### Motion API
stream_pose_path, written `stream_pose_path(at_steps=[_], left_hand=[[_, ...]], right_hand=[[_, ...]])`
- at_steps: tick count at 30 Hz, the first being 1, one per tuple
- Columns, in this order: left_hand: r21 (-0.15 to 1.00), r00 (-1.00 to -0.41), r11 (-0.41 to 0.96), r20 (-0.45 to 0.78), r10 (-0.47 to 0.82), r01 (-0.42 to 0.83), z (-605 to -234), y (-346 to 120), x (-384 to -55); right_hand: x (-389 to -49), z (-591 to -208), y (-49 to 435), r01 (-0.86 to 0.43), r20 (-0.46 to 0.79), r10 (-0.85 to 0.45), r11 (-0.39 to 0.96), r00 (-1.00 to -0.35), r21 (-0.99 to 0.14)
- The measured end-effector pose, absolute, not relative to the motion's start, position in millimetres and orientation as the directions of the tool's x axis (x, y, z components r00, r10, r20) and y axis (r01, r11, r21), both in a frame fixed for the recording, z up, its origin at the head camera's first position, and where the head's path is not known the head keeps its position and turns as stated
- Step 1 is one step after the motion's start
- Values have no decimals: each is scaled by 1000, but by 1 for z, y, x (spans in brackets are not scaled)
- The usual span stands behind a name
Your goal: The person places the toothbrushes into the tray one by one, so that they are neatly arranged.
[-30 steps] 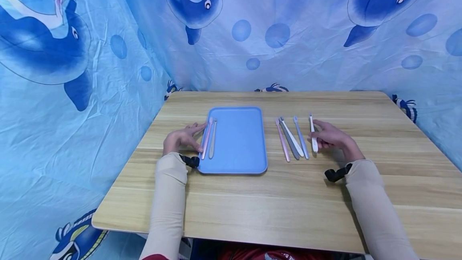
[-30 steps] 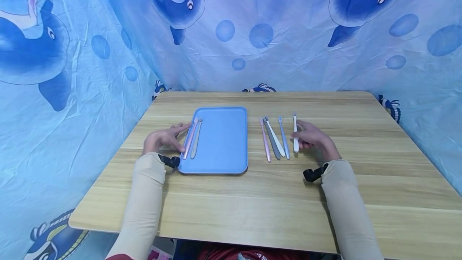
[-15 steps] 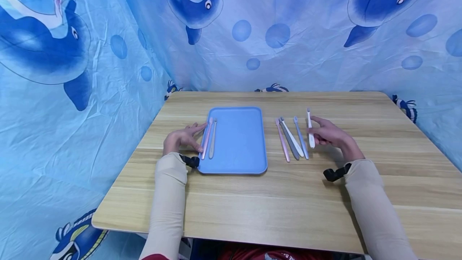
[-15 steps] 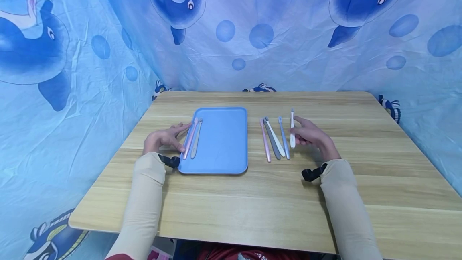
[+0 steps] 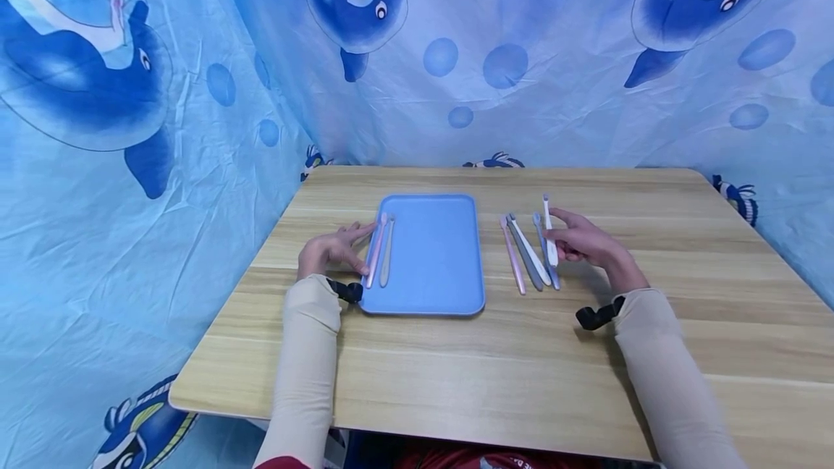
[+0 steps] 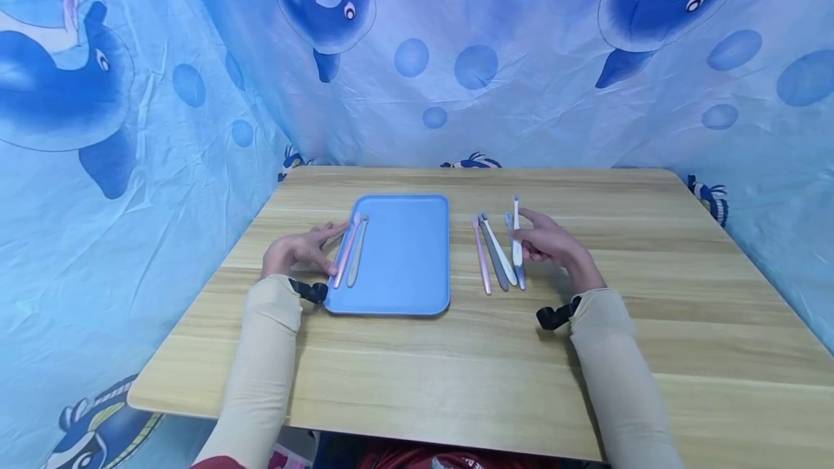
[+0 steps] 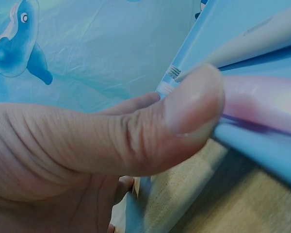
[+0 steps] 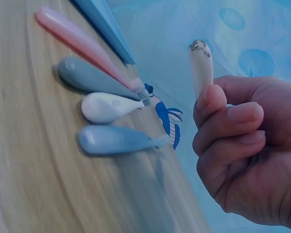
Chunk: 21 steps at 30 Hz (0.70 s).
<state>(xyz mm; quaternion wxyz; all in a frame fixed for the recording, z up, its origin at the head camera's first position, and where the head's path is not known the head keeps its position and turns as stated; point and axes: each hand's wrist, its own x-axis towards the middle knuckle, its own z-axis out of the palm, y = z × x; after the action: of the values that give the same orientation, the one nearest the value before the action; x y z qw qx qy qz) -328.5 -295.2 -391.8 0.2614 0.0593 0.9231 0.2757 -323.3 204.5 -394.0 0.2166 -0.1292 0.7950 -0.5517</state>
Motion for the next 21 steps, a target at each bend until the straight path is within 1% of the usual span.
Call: stream_pose_path(at_steps=[15,21], left_hand=[[513,-851,858,-451,269,-1,-395,-296,-331],[517,-852,856,-453,261,-12,-392,-296,-330]], right_hand=[[-328,-398,170,24,-191,-480,331,-856,-943],[-330,-397,151,-1,-177,-497,336,-850,-942]])
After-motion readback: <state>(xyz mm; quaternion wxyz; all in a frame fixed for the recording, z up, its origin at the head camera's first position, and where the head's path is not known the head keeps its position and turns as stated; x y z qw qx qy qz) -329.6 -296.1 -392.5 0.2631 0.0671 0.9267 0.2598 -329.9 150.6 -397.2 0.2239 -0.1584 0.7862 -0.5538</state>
